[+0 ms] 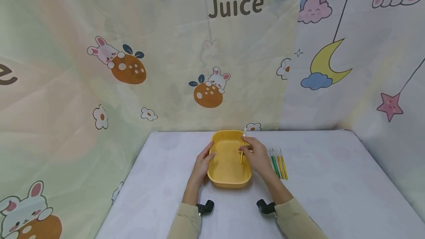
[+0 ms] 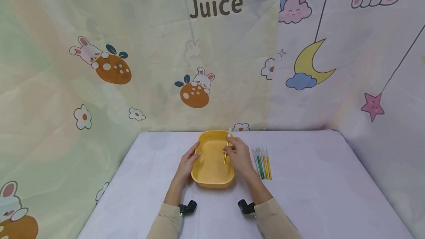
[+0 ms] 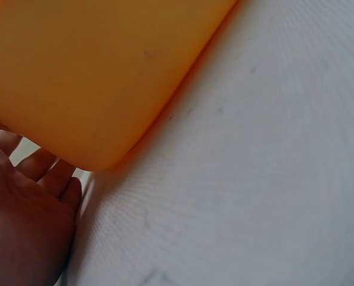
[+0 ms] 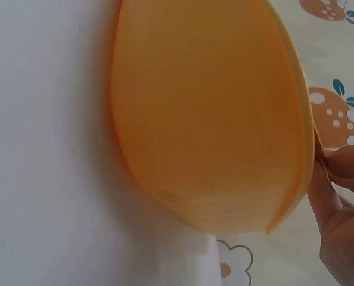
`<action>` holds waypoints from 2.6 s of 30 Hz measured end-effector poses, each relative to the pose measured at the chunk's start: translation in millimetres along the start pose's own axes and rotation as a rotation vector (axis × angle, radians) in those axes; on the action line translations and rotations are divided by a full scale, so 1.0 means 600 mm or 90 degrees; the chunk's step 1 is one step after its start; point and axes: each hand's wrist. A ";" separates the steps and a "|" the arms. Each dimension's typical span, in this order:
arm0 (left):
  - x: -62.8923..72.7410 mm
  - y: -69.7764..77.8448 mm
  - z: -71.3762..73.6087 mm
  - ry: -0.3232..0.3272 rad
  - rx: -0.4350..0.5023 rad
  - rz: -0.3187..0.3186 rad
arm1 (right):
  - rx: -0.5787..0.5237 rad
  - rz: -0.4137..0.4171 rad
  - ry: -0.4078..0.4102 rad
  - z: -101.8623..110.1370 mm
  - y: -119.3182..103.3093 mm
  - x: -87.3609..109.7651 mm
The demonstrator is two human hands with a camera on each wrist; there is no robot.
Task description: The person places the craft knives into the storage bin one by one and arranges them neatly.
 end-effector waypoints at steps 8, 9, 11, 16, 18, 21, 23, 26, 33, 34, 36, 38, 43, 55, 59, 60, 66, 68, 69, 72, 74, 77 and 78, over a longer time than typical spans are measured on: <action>0.000 -0.003 0.000 -0.004 0.005 0.001 | 0.004 -0.024 -0.018 -0.026 -0.014 -0.003; 0.000 -0.003 0.000 -0.004 0.003 0.002 | 0.009 -0.019 -0.020 -0.029 -0.016 -0.003; 0.001 -0.002 -0.001 -0.003 0.002 0.003 | 0.014 -0.009 -0.025 -0.036 -0.016 -0.003; 0.000 -0.002 -0.001 -0.004 -0.006 0.001 | 0.021 0.005 -0.037 -0.053 -0.015 -0.004; -0.002 -0.005 0.000 -0.007 -0.007 0.003 | 0.019 0.009 -0.041 -0.058 -0.015 -0.004; -0.004 -0.006 0.000 -0.011 -0.005 0.006 | 0.024 0.009 -0.044 -0.064 -0.019 -0.004; -0.004 -0.005 0.000 -0.008 -0.004 0.009 | 0.029 0.006 -0.043 -0.067 -0.022 -0.004; -0.004 -0.004 0.000 -0.002 -0.009 0.008 | 0.036 0.007 -0.039 -0.072 -0.025 -0.006; -0.002 -0.003 0.001 -0.003 -0.023 0.008 | 0.035 0.020 -0.041 -0.089 -0.023 -0.012; -0.002 -0.003 0.001 -0.003 -0.023 0.012 | 0.037 0.020 -0.042 -0.092 -0.023 -0.012; -0.002 -0.004 0.001 0.000 -0.026 0.015 | 0.039 0.015 -0.044 -0.096 -0.023 -0.013; -0.002 -0.004 0.001 0.001 -0.029 0.016 | 0.045 0.006 -0.048 -0.101 -0.023 -0.015; -0.001 -0.005 0.000 0.007 -0.032 0.011 | 0.058 -0.011 -0.057 -0.112 -0.021 -0.019; 0.000 -0.003 0.000 -0.001 -0.032 0.001 | 0.054 -0.019 -0.069 -0.121 -0.008 -0.012; 0.000 -0.002 0.001 -0.003 -0.032 0.002 | 0.069 -0.025 -0.065 -0.120 -0.007 -0.009; 0.000 -0.003 0.001 -0.003 -0.031 0.003 | 0.073 -0.027 -0.065 -0.119 -0.006 -0.009; 0.001 -0.006 0.003 -0.005 -0.028 -0.004 | 0.107 -0.043 -0.095 -0.118 -0.005 -0.006; 0.002 -0.007 0.004 -0.006 -0.029 -0.005 | 0.112 -0.056 -0.111 -0.118 -0.004 -0.005; 0.002 -0.006 0.003 -0.007 -0.031 -0.008 | 0.112 -0.063 -0.119 -0.118 -0.005 -0.004; 0.002 -0.004 0.002 -0.004 -0.039 -0.008 | 0.115 -0.081 -0.154 -0.118 -0.005 -0.005; 0.003 -0.003 0.002 -0.003 -0.041 -0.007 | 0.125 -0.086 -0.177 -0.119 -0.006 -0.005; 0.003 -0.002 0.003 -0.004 -0.035 -0.008 | 0.157 -0.083 -0.200 -0.121 -0.006 -0.006; 0.003 -0.002 0.003 -0.005 -0.034 -0.010 | 0.166 -0.082 -0.203 -0.123 -0.005 -0.006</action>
Point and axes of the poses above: each hand's wrist, its own x-axis away from the middle knuckle, its own z-axis out of the back of the hand, y = z × x, and after that the axes turned 3 degrees about -z, right-handed
